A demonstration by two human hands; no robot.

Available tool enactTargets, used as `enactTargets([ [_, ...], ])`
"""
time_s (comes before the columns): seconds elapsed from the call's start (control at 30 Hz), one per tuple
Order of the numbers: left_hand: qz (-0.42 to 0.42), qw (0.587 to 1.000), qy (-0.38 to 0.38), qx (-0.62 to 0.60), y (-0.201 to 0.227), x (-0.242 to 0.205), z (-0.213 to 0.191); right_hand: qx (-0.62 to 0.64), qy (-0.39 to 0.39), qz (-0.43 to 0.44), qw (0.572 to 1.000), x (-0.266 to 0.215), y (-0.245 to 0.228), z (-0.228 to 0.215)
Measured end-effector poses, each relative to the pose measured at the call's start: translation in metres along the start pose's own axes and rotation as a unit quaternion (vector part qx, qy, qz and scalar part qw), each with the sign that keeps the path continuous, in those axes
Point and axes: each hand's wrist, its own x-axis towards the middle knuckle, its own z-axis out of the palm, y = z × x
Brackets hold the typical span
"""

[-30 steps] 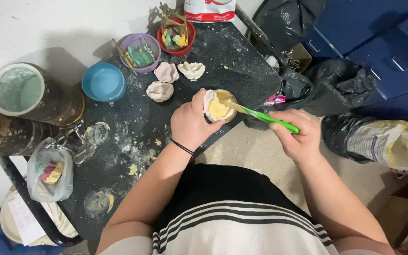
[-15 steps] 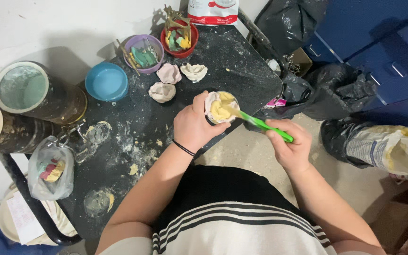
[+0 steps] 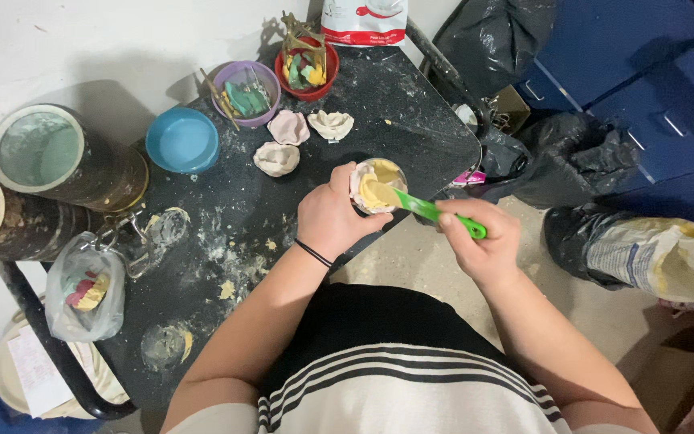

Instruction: The person mixes a yellow paste in a small container using a green spatula, then scoops the paste into several small molds placed on a cluttered work table. The person repeats the scooping and filling action for multiple molds.

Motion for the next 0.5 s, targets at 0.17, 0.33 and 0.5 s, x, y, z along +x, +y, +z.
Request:
enactTargets([
  [0.17,-0.003,1.0,-0.027,-0.014,0.007,-0.001,-0.01,0.036,0.024,0.023,0.999,0.005,-0.005,0.004],
  [0.33,-0.001,1.0,-0.028,-0.009,0.009,0.0,-0.009,0.041,0.016,0.048,0.998,0.004,-0.009,0.014],
  [0.5,0.001,0.999,-0.046,-0.027,0.006,0.0,-0.013,0.059,0.057,0.046,0.996,0.007,-0.011,0.015],
])
